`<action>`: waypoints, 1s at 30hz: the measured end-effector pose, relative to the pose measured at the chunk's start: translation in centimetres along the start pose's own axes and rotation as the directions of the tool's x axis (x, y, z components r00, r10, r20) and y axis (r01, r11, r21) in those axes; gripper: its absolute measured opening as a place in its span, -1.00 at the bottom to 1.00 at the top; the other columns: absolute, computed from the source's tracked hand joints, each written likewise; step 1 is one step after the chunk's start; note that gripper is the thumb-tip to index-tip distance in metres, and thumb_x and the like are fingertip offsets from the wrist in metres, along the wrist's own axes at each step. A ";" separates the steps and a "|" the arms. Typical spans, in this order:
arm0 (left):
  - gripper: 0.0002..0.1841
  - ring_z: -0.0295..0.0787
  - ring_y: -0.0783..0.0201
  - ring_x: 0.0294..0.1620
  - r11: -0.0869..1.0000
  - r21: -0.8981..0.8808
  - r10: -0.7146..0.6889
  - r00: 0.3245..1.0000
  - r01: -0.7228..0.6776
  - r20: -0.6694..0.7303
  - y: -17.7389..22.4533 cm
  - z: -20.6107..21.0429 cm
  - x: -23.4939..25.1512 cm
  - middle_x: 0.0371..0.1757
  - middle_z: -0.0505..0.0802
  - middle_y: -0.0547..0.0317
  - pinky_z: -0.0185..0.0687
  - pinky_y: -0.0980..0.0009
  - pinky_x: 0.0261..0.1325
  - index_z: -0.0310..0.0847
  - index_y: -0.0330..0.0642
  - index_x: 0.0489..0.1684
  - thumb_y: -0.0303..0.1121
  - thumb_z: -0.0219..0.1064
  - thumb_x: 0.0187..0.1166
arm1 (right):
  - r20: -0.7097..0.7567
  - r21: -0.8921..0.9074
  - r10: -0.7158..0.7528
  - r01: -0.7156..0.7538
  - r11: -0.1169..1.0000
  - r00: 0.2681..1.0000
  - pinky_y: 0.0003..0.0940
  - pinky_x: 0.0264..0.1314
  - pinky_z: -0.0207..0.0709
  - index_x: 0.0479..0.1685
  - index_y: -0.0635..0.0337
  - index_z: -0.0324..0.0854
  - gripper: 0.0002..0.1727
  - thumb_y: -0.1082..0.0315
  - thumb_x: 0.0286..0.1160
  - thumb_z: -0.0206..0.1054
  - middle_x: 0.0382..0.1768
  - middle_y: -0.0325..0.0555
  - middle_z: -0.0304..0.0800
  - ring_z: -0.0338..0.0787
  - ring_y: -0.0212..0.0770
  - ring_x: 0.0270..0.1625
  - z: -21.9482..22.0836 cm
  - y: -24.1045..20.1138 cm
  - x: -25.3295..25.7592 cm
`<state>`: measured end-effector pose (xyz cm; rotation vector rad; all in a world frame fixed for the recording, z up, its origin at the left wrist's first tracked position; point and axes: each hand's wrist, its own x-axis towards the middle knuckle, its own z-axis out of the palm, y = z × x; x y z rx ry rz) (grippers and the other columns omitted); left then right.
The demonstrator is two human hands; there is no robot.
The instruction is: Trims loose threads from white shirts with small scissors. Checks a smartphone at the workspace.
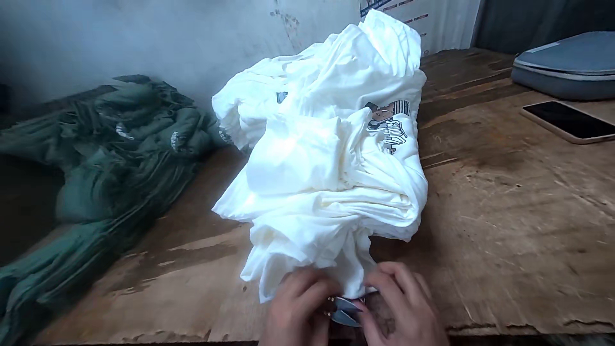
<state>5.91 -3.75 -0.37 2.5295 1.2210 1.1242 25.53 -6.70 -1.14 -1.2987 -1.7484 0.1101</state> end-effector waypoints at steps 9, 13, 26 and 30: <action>-0.85 0.80 0.55 -0.30 0.852 -0.397 -0.405 0.911 0.342 -0.084 -2.1 -0.7 3.9 -0.33 0.86 0.37 0.74 0.57 -0.19 0.69 -0.14 -0.22 -0.25 0.38 0.57 | -0.022 0.623 0.077 -0.047 0.781 0.997 -0.59 -0.17 0.69 0.10 0.29 0.75 -0.60 0.21 0.39 0.59 -0.04 -0.08 0.75 0.73 -0.45 -0.16 3.6 -0.2 4.1; -0.78 0.89 0.48 -0.19 0.796 -0.473 -0.426 0.905 0.378 0.007 -0.8 -1.3 3.0 -0.19 0.93 0.29 0.84 0.49 -0.09 0.68 -0.26 -0.10 -0.46 0.50 0.35 | -0.198 0.129 -0.164 0.192 0.973 0.966 -0.32 0.24 0.48 -0.23 -0.01 0.92 -0.85 0.43 0.45 0.44 -0.28 -0.19 0.90 0.80 -0.30 -0.11 1.5 0.3 1.3; -0.80 0.55 0.18 -0.14 0.733 0.556 0.521 0.849 -0.393 -0.088 1.3 -0.3 -0.6 -0.06 0.87 0.22 0.26 0.25 0.11 0.79 -0.02 0.10 -0.36 0.26 0.70 | -0.128 0.133 -0.287 0.303 0.943 0.949 -0.29 0.23 0.41 -0.19 0.17 0.85 -0.83 0.45 0.60 0.31 -0.24 -0.05 0.89 0.75 -0.18 -0.17 0.0 1.4 -2.3; -0.81 0.52 0.19 -0.27 0.692 0.641 0.505 0.857 -0.333 -0.100 0.8 0.1 -0.5 -0.19 0.87 0.24 0.27 0.28 -0.05 0.83 -0.04 -0.04 -0.38 0.26 0.66 | -0.129 0.134 -0.240 0.256 0.957 0.962 -0.30 0.22 0.43 -0.22 0.14 0.86 -0.86 0.40 0.57 0.36 -0.33 -0.08 0.87 0.74 -0.20 -0.23 0.0 1.4 -2.6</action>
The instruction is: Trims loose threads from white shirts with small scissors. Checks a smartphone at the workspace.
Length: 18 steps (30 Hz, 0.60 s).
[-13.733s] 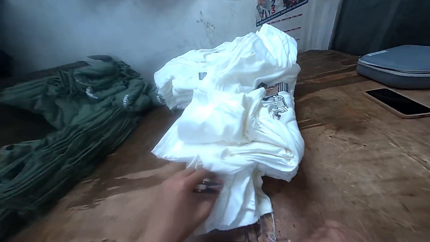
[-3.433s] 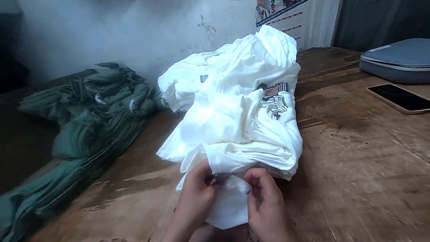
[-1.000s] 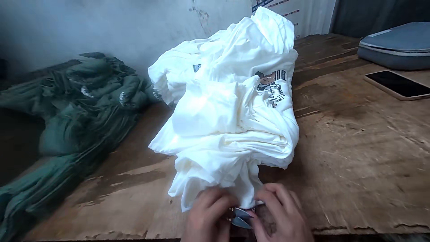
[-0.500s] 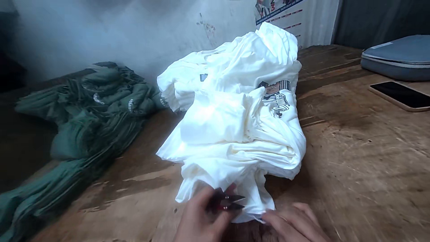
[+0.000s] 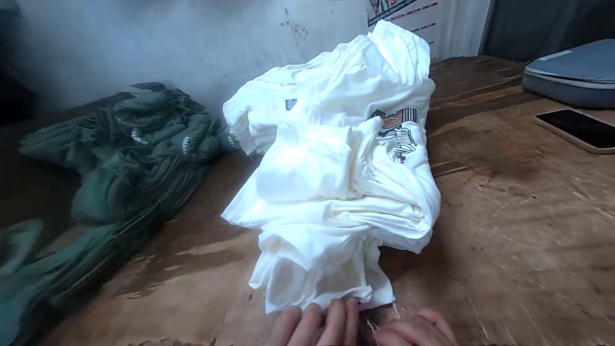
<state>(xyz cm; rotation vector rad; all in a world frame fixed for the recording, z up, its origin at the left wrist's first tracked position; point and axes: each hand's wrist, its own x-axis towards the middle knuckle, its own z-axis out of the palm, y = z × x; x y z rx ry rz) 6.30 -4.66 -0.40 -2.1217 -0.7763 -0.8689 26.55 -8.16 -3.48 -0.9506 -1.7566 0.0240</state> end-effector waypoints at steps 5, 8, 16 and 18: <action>-0.73 0.57 0.20 -0.23 0.947 -0.185 -0.255 0.965 0.263 0.070 0.2 0.3 -0.1 -0.21 0.77 0.21 0.36 0.27 0.01 0.75 0.10 0.14 -0.06 0.38 0.62 | 0.149 -0.308 0.252 -0.197 0.931 0.956 0.06 0.07 0.45 -0.34 0.02 0.89 -0.73 0.03 0.34 0.45 -0.46 -0.10 0.81 0.74 -0.01 -0.31 -1.7 -0.3 1.8; -0.64 0.74 0.14 -0.19 0.869 -0.310 -0.333 0.919 0.386 0.210 -0.4 1.3 0.6 -0.25 0.81 0.10 0.62 0.18 -0.03 0.81 -0.04 -0.01 -0.01 0.52 0.42 | 0.165 -0.348 0.198 -0.131 0.928 0.966 0.08 -0.04 0.58 0.15 -0.15 0.89 -0.63 0.26 0.32 0.49 -0.04 -0.02 0.84 0.79 0.06 -0.06 -0.1 0.4 3.8; -0.58 0.60 0.11 -0.41 0.808 -0.531 -0.124 0.955 0.255 0.269 -4.0 -0.2 -0.2 -0.47 0.65 0.07 0.54 0.28 -0.25 0.68 0.09 0.47 -0.38 0.27 0.63 | 0.200 -0.082 0.132 -0.118 0.990 0.971 -0.09 0.21 0.47 -0.55 0.10 0.81 -0.67 0.08 0.47 0.52 -0.33 -0.11 0.86 0.77 -0.09 -0.11 -2.3 1.5 3.4; -0.58 0.65 0.16 -0.36 0.815 -0.515 -0.154 0.956 0.266 0.249 -5.1 -0.3 -0.5 -0.40 0.70 0.10 0.60 0.33 -0.17 0.63 0.15 0.50 -0.35 0.24 0.66 | 0.377 -0.155 0.212 -0.165 0.974 0.901 0.12 0.21 0.47 -0.50 0.15 0.82 -0.63 0.07 0.57 0.42 -0.33 -0.05 0.86 0.83 0.00 -0.13 -3.0 1.1 3.7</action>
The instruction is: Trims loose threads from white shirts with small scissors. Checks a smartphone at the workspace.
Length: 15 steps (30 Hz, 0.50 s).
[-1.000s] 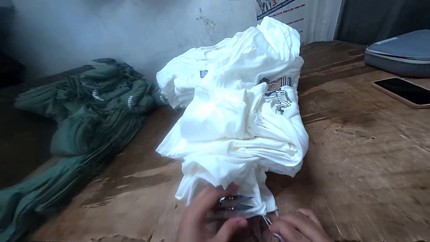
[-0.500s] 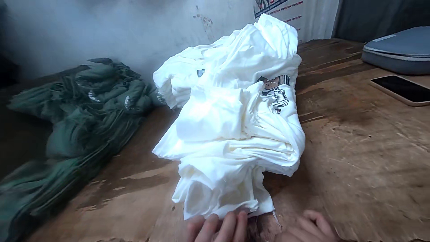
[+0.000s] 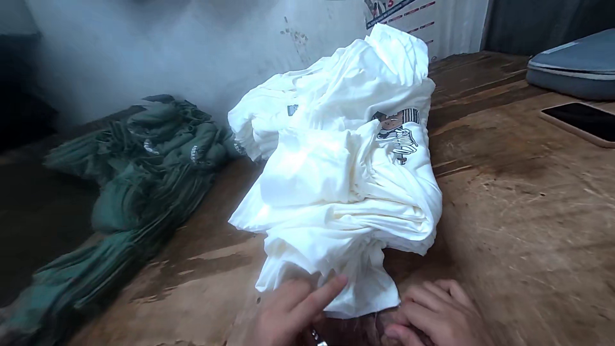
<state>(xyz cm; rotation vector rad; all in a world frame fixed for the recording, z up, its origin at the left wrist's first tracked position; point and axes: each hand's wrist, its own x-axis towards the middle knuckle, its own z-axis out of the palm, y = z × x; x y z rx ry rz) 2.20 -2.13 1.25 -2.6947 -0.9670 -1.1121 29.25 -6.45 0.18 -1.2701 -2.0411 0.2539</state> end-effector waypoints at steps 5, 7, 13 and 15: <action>-0.76 0.60 0.46 -0.40 0.990 0.097 -0.078 0.977 0.098 -0.199 -2.3 -2.1 2.0 -0.39 0.71 0.23 0.52 0.58 -0.32 0.81 0.12 -0.12 -0.28 0.14 0.73 | -0.125 -0.061 0.089 -0.097 0.993 0.988 0.11 0.00 0.64 -0.19 0.16 0.82 -0.65 0.03 0.58 0.38 -0.24 0.00 0.86 0.86 0.06 -0.13 1.8 -1.6 2.2; -0.76 0.51 0.48 -0.51 0.963 0.237 -0.067 0.964 0.131 -0.257 -2.7 -2.6 3.4 -0.50 0.63 0.27 0.41 0.58 -0.44 0.83 0.08 -0.26 -0.32 0.16 0.60 | -0.254 -0.115 -0.039 0.010 0.993 0.966 0.11 0.01 0.70 0.16 0.02 0.83 -0.63 0.08 0.46 0.44 -0.08 -0.02 0.89 0.86 0.08 -0.02 4.2 -1.1 4.1; -0.82 0.63 0.04 -0.50 0.853 0.480 -0.034 0.940 0.205 -0.341 -4.3 -2.1 5.1 -0.53 0.67 0.05 0.50 0.08 -0.43 0.88 -0.10 -0.40 -0.38 0.29 0.32 | -0.147 0.048 -0.188 0.197 0.979 0.971 -0.19 -0.05 0.66 -0.43 0.03 0.88 -0.87 0.38 0.40 0.43 -0.45 -0.22 0.83 0.81 -0.13 -0.22 1.7 -0.1 3.3; -0.80 0.62 0.22 -0.58 0.872 0.417 -0.126 0.940 0.257 -0.317 -4.0 -0.6 4.5 -0.60 0.66 0.22 0.48 0.20 -0.56 0.76 -0.05 -0.61 -0.16 0.32 0.20 | 0.210 0.069 -0.085 0.072 0.995 0.974 0.09 0.01 0.67 -0.38 0.10 0.91 -0.87 0.36 0.42 0.45 -0.40 -0.08 0.91 0.89 0.01 -0.21 -2.1 -0.6 1.5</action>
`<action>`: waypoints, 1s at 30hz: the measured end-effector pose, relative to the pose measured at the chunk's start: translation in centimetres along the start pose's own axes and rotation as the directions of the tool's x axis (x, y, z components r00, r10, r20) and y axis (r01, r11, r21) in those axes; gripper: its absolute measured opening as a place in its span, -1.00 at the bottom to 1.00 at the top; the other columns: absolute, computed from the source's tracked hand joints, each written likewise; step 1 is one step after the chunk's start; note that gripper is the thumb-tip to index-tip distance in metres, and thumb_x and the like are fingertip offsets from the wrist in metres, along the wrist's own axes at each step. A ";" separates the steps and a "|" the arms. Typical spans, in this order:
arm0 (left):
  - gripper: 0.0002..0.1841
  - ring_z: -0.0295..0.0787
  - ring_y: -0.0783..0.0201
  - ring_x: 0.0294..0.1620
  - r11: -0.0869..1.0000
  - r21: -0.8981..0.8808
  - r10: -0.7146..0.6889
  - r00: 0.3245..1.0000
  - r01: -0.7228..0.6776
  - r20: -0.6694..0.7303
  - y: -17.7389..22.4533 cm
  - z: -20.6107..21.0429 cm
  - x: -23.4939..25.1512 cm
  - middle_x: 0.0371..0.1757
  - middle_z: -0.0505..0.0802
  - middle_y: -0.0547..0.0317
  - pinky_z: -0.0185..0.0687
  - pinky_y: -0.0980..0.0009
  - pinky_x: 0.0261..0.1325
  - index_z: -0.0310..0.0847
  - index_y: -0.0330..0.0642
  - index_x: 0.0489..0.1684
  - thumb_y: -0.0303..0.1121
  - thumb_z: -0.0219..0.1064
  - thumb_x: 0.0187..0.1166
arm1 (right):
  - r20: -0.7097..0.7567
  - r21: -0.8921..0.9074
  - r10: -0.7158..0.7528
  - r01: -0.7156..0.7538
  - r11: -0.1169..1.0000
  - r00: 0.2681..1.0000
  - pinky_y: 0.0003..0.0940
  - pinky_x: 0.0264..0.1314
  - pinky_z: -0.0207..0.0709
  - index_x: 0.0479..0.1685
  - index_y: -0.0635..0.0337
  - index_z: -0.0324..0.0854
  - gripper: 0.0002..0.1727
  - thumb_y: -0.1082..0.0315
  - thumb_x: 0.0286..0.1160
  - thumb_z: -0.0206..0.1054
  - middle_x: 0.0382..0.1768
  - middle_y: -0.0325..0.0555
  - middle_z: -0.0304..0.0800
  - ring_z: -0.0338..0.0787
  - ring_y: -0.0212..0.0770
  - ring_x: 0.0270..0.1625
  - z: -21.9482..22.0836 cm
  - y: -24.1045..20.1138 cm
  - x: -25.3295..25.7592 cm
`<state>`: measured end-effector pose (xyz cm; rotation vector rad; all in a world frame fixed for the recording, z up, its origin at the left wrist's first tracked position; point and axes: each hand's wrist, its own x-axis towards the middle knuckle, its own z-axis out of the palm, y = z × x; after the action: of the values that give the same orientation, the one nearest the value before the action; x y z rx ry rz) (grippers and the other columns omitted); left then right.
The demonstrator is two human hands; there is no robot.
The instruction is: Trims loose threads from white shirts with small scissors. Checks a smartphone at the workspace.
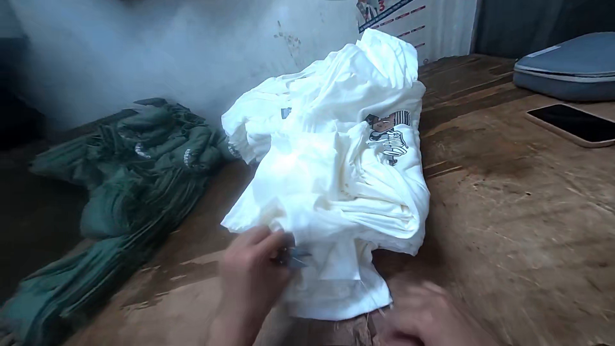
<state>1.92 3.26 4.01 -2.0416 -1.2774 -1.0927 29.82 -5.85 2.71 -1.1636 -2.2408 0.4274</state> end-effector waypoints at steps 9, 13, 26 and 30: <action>-0.70 0.78 -0.24 -0.30 0.973 0.089 -0.223 0.969 0.213 0.111 3.4 0.9 1.9 -0.29 0.75 -0.19 0.65 -0.20 -0.34 0.67 -0.34 -0.19 -0.55 0.54 0.09 | -0.355 -0.141 0.310 -0.378 0.915 0.882 0.03 -0.30 0.73 -0.37 0.25 0.81 -0.56 0.03 0.60 0.30 -0.48 0.04 0.84 0.92 0.06 -0.31 6.8 -2.2 6.5; -0.64 0.80 -0.35 -0.17 0.970 0.099 -0.229 0.969 0.220 0.088 1.5 2.4 6.3 -0.17 0.78 -0.31 0.65 -0.30 -0.24 0.67 -0.36 0.09 -0.65 0.48 0.29 | -0.395 -0.192 0.129 -0.219 0.957 0.910 -0.13 -0.41 0.68 -0.64 0.18 0.68 -0.65 0.24 0.51 0.29 -0.67 -0.07 0.70 0.84 -0.06 -0.48 7.7 -1.6 4.4; -0.72 0.78 0.34 -0.54 0.878 -0.110 -0.401 0.840 0.467 0.367 3.7 -1.2 -3.2 -0.59 0.81 0.32 0.68 0.13 -0.47 0.79 -0.06 -0.54 -0.03 0.52 0.12 | -0.433 0.199 0.309 -0.245 0.949 0.847 -0.28 -0.13 0.73 -0.01 0.24 0.83 -0.76 0.44 0.55 0.26 -0.14 -0.03 0.82 0.81 -0.18 -0.17 3.8 -1.4 1.2; -0.52 0.80 0.52 -0.01 0.721 -0.481 -0.256 0.836 0.499 0.485 3.5 -1.0 -4.7 -0.09 0.90 0.25 0.74 0.39 0.12 0.80 -0.19 -0.07 0.04 0.61 0.29 | -0.378 0.389 0.393 -0.241 0.889 0.838 -0.42 -0.21 0.63 0.01 0.13 0.85 -0.68 0.13 0.69 0.27 -0.16 -0.17 0.79 0.72 -0.37 -0.24 4.9 -0.4 3.0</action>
<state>3.59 -1.40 0.68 -2.6295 -1.8022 -1.4745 25.14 -3.70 0.07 -1.3047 -1.5093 0.5728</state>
